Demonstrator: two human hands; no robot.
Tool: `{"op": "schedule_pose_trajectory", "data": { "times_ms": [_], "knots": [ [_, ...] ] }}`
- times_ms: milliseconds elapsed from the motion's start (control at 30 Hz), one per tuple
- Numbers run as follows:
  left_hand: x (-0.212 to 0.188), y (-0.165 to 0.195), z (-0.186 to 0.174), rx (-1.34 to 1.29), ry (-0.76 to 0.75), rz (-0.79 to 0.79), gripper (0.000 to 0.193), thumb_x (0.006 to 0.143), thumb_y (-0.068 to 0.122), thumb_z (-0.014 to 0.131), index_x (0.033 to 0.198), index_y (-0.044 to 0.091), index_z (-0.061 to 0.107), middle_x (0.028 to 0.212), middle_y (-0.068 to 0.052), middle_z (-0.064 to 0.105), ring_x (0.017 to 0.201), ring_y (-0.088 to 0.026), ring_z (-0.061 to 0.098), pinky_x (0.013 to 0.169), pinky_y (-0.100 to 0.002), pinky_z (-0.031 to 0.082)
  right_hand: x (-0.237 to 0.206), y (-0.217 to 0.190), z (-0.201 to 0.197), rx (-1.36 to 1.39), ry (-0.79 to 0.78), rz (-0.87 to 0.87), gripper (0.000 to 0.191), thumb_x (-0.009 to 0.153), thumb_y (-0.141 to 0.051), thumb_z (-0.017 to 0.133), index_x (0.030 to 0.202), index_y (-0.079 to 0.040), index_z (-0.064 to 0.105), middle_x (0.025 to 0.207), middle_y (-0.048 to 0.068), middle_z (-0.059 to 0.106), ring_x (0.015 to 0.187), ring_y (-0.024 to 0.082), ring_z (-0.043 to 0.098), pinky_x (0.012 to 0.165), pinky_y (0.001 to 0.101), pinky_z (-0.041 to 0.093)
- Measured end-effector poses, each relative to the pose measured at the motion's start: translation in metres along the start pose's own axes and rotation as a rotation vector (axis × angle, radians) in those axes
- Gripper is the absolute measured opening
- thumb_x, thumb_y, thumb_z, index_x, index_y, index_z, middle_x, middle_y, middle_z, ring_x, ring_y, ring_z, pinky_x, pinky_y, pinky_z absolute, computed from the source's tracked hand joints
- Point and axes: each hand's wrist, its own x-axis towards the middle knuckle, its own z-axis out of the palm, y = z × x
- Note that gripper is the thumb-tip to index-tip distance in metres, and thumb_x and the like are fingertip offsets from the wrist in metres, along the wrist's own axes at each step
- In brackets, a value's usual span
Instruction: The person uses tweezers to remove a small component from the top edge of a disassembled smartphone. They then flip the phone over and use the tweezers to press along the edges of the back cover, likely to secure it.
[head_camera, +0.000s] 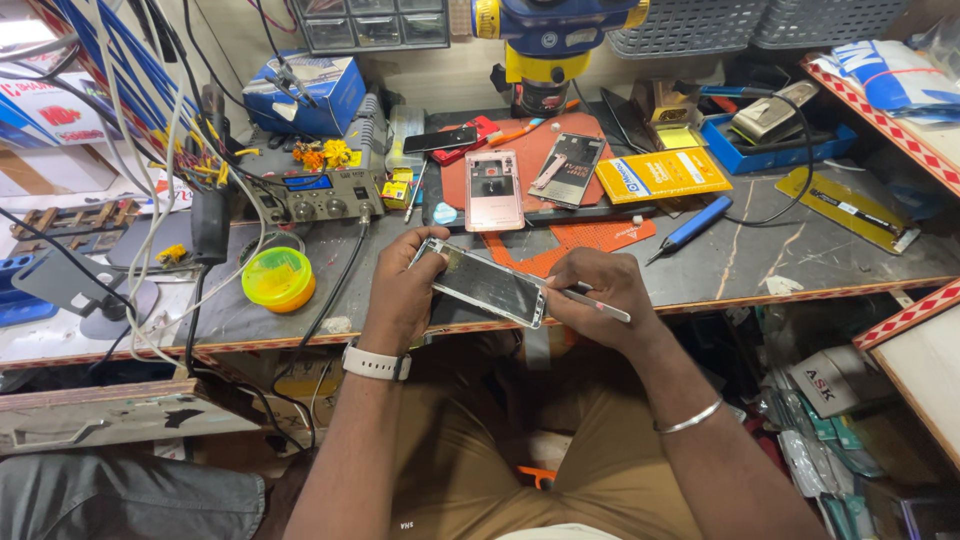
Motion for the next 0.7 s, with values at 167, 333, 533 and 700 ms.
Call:
{"op": "schedule_pose_trajectory", "data": {
  "times_ms": [167, 333, 533, 700],
  "knots": [
    [0.001, -0.001, 0.002, 0.035, -0.003, 0.019, 0.030, 0.086, -0.006, 0.059, 0.116, -0.006, 0.064, 0.092, -0.004, 0.065, 0.077, -0.008, 0.059, 0.069, -0.023, 0.048, 0.008, -0.003, -0.002, 0.108, -0.058, -0.016, 0.012, 0.078, -0.003, 0.078, 0.085, 0.001, 0.070, 0.085, 0.009, 0.074, 0.075, 0.015, 0.074, 0.063, 0.0270, 0.058],
    [0.001, -0.002, 0.007, 0.058, 0.012, -0.016, 0.031, 0.086, -0.006, 0.059, 0.117, -0.005, 0.064, 0.089, -0.002, 0.064, 0.073, -0.007, 0.057, 0.065, -0.022, 0.046, 0.023, -0.006, 0.000, 0.120, -0.144, -0.017, 0.012, 0.078, -0.003, 0.077, 0.089, 0.000, 0.072, 0.087, 0.009, 0.074, 0.080, 0.016, 0.074, 0.063, 0.0287, 0.058],
    [0.001, 0.001, 0.012, 0.042, -0.003, -0.013, 0.031, 0.086, -0.007, 0.059, 0.117, -0.005, 0.064, 0.088, -0.003, 0.064, 0.072, -0.007, 0.057, 0.064, -0.022, 0.047, 0.045, -0.004, 0.012, -0.004, -0.138, -0.170, 0.013, 0.081, -0.005, 0.079, 0.080, -0.002, 0.067, 0.081, 0.008, 0.071, 0.073, 0.020, 0.071, 0.067, 0.0321, 0.056],
    [-0.001, 0.001, 0.014, 0.048, -0.012, -0.021, 0.031, 0.086, -0.006, 0.059, 0.116, -0.003, 0.064, 0.086, -0.002, 0.064, 0.070, -0.006, 0.058, 0.062, -0.022, 0.047, 0.055, -0.003, 0.022, 0.002, -0.138, -0.310, 0.012, 0.082, -0.006, 0.078, 0.084, -0.003, 0.066, 0.086, 0.010, 0.072, 0.078, 0.024, 0.071, 0.069, 0.0338, 0.056]
  ]
}}
